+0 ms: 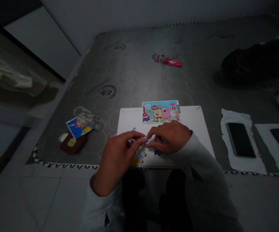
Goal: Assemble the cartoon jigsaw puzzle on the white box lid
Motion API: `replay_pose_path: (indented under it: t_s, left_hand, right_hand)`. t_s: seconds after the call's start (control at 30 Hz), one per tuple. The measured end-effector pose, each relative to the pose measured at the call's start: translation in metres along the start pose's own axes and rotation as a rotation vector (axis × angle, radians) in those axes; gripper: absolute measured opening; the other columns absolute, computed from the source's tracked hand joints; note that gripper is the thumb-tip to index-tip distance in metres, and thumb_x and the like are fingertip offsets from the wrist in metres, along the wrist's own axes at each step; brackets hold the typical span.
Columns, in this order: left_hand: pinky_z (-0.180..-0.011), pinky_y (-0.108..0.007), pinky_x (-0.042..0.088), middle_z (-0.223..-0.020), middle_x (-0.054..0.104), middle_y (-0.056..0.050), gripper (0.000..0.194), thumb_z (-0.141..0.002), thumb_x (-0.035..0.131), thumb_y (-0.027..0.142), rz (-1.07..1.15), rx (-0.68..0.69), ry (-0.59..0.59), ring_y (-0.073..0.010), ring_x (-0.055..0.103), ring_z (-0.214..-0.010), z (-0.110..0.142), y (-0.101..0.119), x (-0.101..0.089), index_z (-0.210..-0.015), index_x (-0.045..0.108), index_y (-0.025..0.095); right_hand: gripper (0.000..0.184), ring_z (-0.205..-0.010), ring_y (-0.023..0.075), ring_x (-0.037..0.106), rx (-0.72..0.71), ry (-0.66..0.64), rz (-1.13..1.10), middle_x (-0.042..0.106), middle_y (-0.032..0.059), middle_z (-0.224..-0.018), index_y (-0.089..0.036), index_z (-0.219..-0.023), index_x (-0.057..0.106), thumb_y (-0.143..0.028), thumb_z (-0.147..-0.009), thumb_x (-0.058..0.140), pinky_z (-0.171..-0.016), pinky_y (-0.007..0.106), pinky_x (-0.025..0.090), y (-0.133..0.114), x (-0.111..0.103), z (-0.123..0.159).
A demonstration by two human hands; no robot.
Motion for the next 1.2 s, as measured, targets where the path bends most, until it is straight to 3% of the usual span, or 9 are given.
replay_pose_path:
  t_s: [0.2, 0.4, 0.57, 0.7, 0.97, 1.2]
  left_hand:
    - [-0.057, -0.024, 0.046, -0.076, 0.08, 0.006, 0.013, -0.091, 0.074, 0.036, 0.057, -0.074, -0.021, -0.012, 0.064, -0.054, 0.002, -0.006, -0.004, -0.086, 0.083, 0.028]
    - [-0.069, -0.03, 0.05, -0.095, 0.084, -0.001, 0.02, -0.096, 0.067, 0.038, -0.194, -0.173, -0.013, -0.0211, 0.074, -0.075, 0.011, -0.025, -0.012, -0.097, 0.085, 0.03]
    - [-0.069, -0.031, 0.043, -0.096, 0.083, 0.001, 0.016, -0.095, 0.068, 0.039, -0.441, -0.454, -0.107, -0.0236, 0.074, -0.085, 0.021, -0.033, -0.025, -0.099, 0.083, 0.034]
    - [-0.07, -0.031, 0.04, -0.099, 0.082, 0.003, 0.012, -0.094, 0.069, 0.037, -0.459, -0.56, -0.149, -0.0243, 0.073, -0.092, 0.022, -0.034, -0.029, -0.096, 0.08, 0.033]
    - [-0.068, -0.033, 0.037, -0.095, 0.081, 0.002, 0.009, -0.089, 0.074, 0.038, -0.427, -0.601, -0.093, -0.0259, 0.073, -0.091, 0.019, -0.043, -0.026, -0.092, 0.078, 0.03]
    - [-0.067, -0.034, 0.037, -0.093, 0.081, 0.001, 0.014, -0.091, 0.071, 0.043, -0.394, -0.57, -0.022, -0.0279, 0.073, -0.091, 0.02, -0.037, -0.028, -0.092, 0.078, 0.031]
  right_hand:
    - [0.023, -0.083, 0.0196, 0.069, -0.021, -0.034, 0.023, 0.075, -0.0021, -0.075, -0.031, -0.102, 0.078, -0.051, -0.093, 0.072, -0.073, 0.032, 0.036, -0.007, 0.001, -0.003]
    - [0.017, -0.086, 0.0219, 0.071, 0.076, -0.154, 0.029, 0.078, -0.001, -0.081, -0.03, -0.099, 0.079, -0.043, -0.089, 0.079, -0.073, 0.034, 0.038, -0.001, 0.011, -0.005]
    - [0.022, -0.094, 0.0219, 0.071, 0.094, -0.327, 0.038, 0.078, -0.0015, -0.086, -0.029, -0.103, 0.077, -0.046, -0.09, 0.078, -0.082, 0.035, 0.041, -0.011, 0.021, -0.01]
    - [0.028, -0.1, 0.0216, 0.071, 0.089, -0.464, 0.033, 0.079, -0.0008, -0.097, -0.028, -0.113, 0.074, -0.045, -0.091, 0.077, -0.087, 0.035, 0.042, -0.02, 0.027, -0.013]
    - [0.031, -0.108, 0.0232, 0.07, 0.108, -0.523, 0.063, 0.078, 0.002, -0.106, -0.028, -0.121, 0.072, -0.036, -0.091, 0.076, -0.088, 0.035, 0.044, -0.018, 0.042, -0.018]
    - [0.032, -0.108, 0.023, 0.07, 0.108, -0.535, 0.057, 0.078, 0.0034, -0.106, -0.027, -0.123, 0.073, -0.032, -0.092, 0.075, -0.09, 0.034, 0.046, -0.016, 0.042, -0.017]
Point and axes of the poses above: each hand's wrist, its own z-axis away from the middle knuckle, its own x-axis out of the palm, y = z × x, the point moved 4 cm from there along -z, towards the middle knuckle
